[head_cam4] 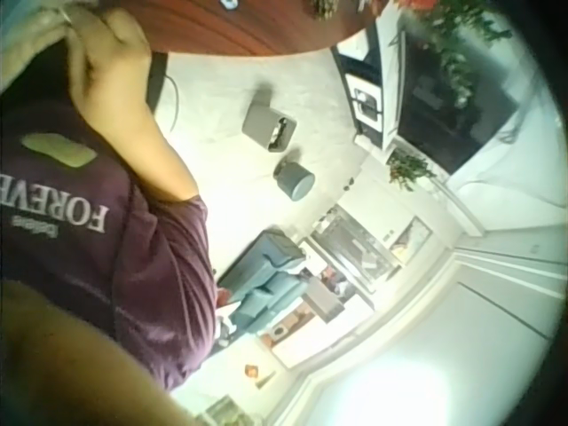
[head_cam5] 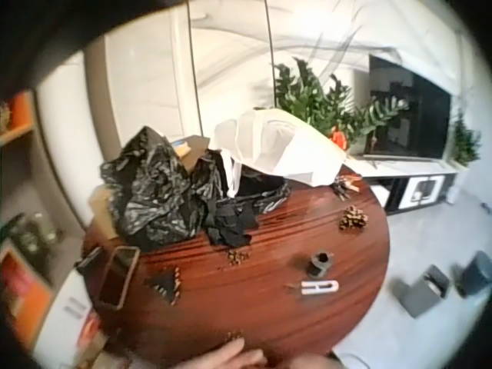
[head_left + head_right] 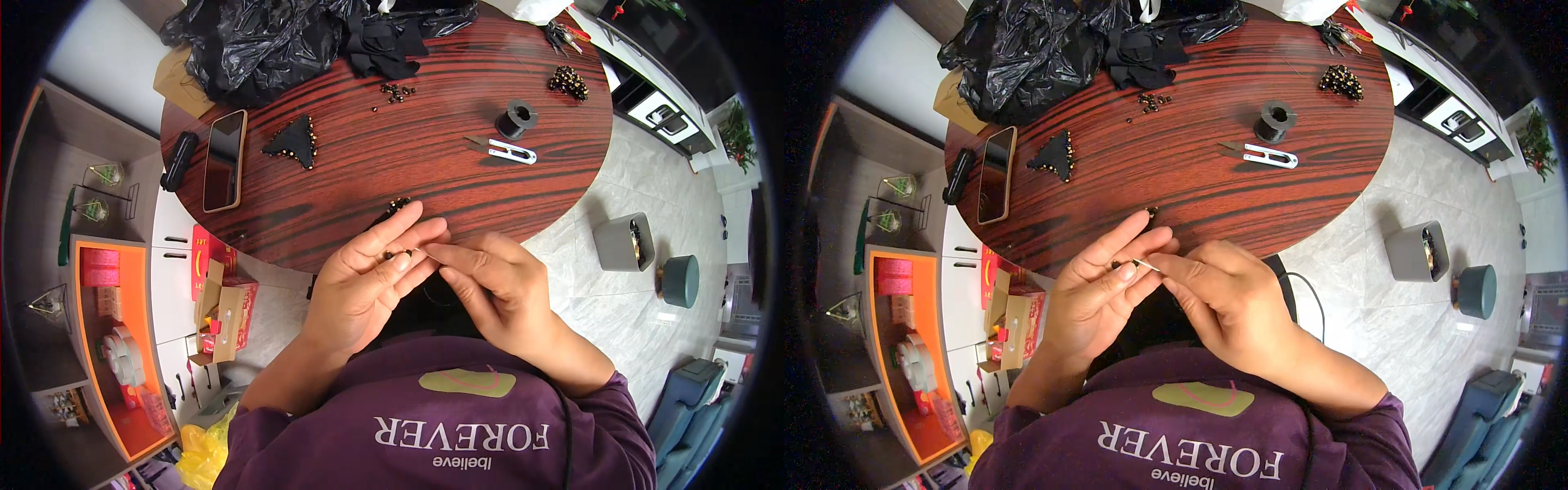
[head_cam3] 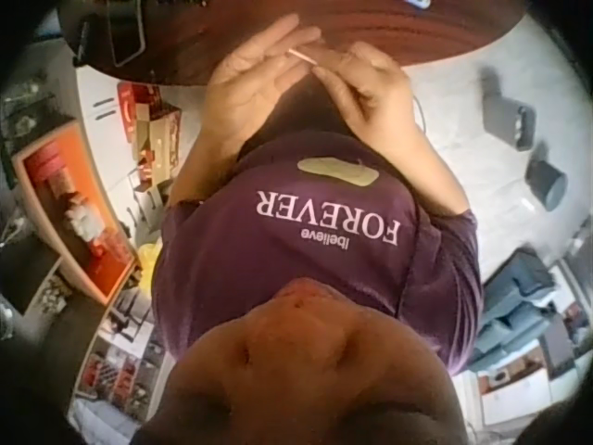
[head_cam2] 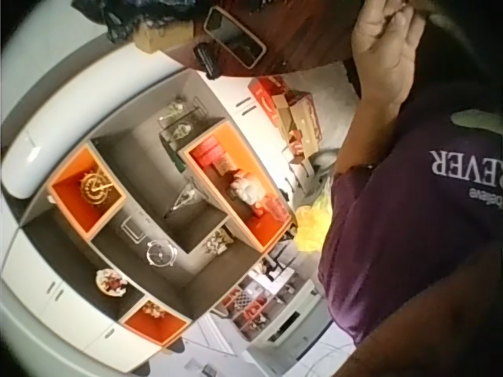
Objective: Manually assembling small components by inserting metal studs into triangular fabric pieces.
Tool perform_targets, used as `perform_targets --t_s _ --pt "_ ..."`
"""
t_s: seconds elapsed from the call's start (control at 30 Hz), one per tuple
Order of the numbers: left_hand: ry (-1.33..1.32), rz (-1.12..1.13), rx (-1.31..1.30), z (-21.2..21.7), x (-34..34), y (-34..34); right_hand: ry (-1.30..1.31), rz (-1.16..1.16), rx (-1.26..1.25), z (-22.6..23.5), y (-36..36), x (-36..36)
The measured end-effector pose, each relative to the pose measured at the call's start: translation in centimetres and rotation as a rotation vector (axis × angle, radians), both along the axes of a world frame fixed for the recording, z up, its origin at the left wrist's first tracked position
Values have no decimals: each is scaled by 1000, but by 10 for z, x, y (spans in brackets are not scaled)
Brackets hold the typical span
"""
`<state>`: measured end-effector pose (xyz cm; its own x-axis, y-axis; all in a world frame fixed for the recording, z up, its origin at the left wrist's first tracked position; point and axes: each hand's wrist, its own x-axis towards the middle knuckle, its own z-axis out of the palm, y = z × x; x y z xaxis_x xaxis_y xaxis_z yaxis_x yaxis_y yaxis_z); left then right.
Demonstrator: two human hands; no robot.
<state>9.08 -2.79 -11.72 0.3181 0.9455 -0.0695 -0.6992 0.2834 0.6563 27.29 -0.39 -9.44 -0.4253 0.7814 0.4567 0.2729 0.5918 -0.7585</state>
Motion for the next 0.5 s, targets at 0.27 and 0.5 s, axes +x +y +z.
perform_targets --t_s 0.27,0.5 --pt "247 16 112 7 1 -2 -104 20 -31 4 -3 3" --pt "369 36 167 6 -1 -2 -111 13 -37 5 -2 3"
